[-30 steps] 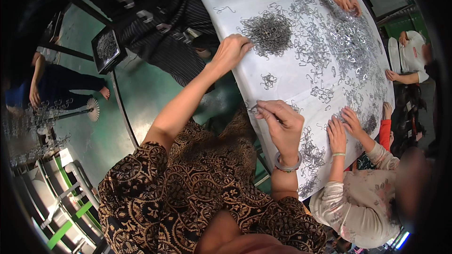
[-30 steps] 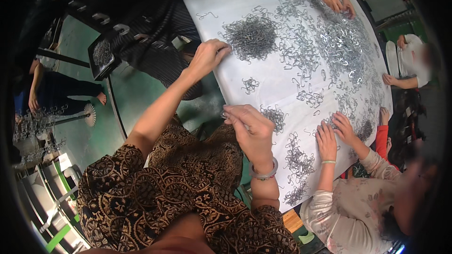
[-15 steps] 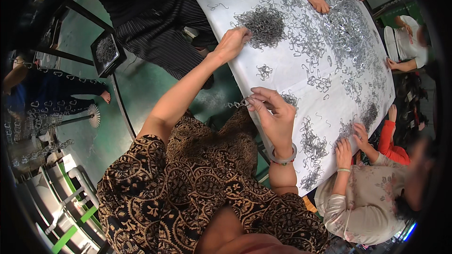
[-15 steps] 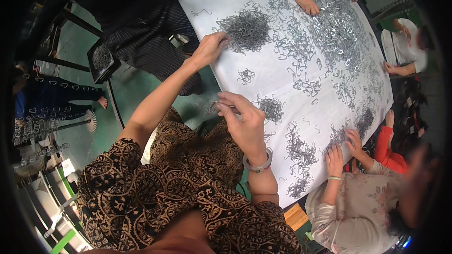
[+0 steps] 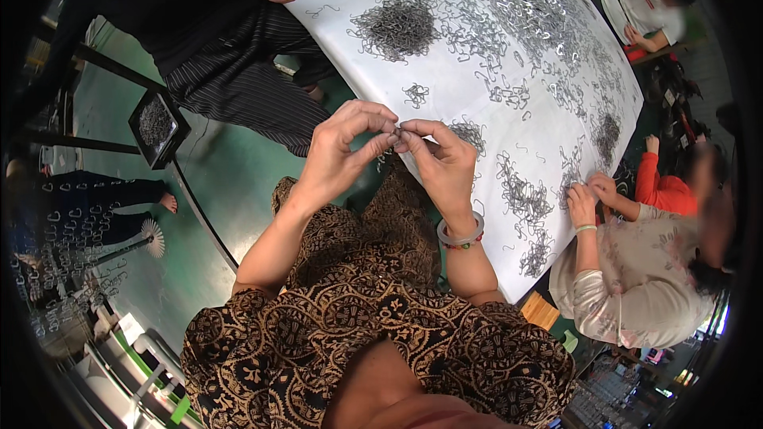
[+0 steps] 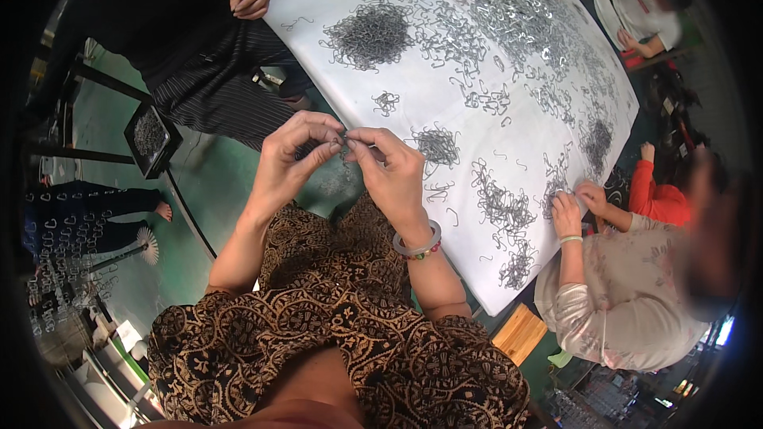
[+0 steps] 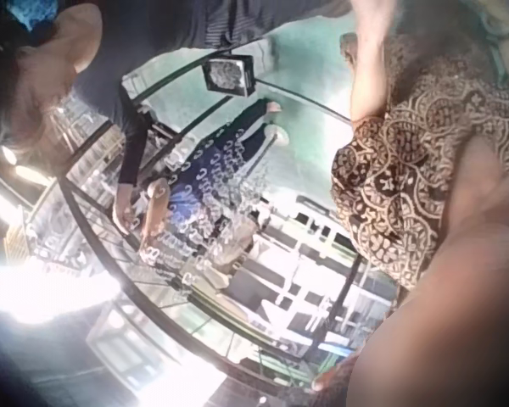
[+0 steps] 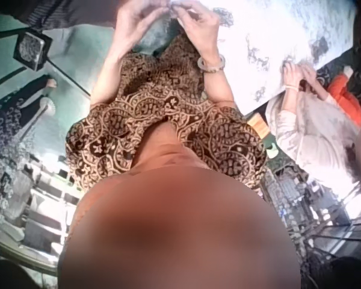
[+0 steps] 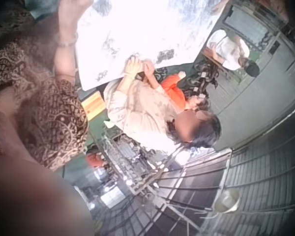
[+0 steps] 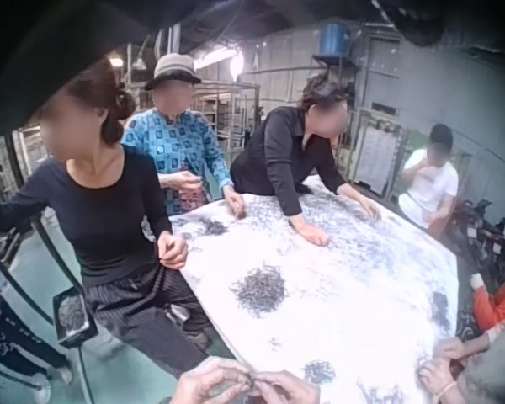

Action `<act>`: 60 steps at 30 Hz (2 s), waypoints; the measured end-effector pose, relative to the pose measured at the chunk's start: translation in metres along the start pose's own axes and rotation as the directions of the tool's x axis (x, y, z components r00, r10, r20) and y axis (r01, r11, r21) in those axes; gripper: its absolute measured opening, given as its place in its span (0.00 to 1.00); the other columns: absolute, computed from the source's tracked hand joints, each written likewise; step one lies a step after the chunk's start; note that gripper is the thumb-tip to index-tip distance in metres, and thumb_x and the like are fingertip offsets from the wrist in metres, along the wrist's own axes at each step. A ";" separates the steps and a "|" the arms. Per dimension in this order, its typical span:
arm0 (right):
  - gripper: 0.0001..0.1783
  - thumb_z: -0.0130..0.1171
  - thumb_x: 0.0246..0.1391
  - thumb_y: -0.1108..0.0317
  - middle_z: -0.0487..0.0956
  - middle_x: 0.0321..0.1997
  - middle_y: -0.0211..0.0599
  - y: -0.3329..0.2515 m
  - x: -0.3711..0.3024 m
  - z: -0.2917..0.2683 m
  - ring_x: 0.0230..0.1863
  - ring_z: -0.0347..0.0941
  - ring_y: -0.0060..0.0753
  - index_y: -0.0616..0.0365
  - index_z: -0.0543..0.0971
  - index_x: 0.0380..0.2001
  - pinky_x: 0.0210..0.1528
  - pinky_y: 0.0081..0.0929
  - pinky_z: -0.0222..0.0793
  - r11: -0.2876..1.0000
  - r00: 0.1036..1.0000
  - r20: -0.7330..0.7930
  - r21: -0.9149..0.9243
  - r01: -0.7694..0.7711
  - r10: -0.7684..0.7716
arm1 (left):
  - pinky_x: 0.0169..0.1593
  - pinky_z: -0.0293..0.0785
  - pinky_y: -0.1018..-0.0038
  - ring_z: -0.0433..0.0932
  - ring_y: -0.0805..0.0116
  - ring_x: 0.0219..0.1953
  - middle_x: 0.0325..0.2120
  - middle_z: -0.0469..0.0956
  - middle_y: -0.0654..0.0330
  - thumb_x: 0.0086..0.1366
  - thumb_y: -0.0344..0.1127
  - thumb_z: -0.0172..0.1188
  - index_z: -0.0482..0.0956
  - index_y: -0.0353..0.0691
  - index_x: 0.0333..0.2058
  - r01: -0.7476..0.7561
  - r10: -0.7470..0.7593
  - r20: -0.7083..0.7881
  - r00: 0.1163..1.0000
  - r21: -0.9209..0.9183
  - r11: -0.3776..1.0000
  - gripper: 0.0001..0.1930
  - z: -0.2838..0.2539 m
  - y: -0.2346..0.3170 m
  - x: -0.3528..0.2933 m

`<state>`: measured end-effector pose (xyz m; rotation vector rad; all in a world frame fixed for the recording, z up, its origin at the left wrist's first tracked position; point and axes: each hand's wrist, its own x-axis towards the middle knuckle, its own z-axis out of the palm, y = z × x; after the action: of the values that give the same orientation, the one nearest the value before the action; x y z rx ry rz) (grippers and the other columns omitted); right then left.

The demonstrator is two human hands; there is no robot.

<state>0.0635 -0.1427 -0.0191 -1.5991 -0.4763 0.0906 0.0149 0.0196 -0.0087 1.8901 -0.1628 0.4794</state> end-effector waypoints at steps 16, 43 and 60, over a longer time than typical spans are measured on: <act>0.13 0.59 0.56 0.74 0.84 0.37 0.42 0.041 0.053 -0.105 0.28 0.78 0.24 0.64 0.82 0.44 0.31 0.20 0.75 0.918 0.982 -0.189 -0.388 -0.080 0.006 | 0.42 0.76 0.77 0.81 0.72 0.37 0.35 0.82 0.57 0.62 0.23 0.61 0.78 0.33 0.36 0.080 -0.107 -0.147 0.983 -0.184 0.980 0.04 0.018 -0.002 -0.004; 0.28 0.54 0.52 0.82 0.76 0.32 0.36 -0.057 0.038 -0.026 0.28 0.72 0.23 0.54 0.72 0.59 0.34 0.24 0.71 0.887 0.904 0.399 -0.348 0.304 -0.153 | 0.36 0.74 0.69 0.80 0.60 0.32 0.30 0.79 0.54 0.58 0.24 0.64 0.79 0.34 0.37 0.015 -0.015 -0.030 0.999 0.009 1.000 0.08 0.016 -0.015 -0.008; 0.08 0.62 0.48 0.84 0.82 0.30 0.39 -0.051 0.026 -0.020 0.30 0.78 0.25 0.67 0.83 0.34 0.32 0.18 0.72 0.951 0.955 0.284 -0.265 0.157 -0.079 | 0.42 0.74 0.67 0.79 0.56 0.36 0.33 0.81 0.52 0.62 0.34 0.60 0.84 0.37 0.37 0.133 -0.095 -0.142 0.985 0.285 0.949 0.09 -0.009 -0.120 0.053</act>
<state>0.0814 -0.1521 0.0378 -1.8457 -0.8290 0.1565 0.1015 0.0777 -0.0885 2.1378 0.1093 0.5670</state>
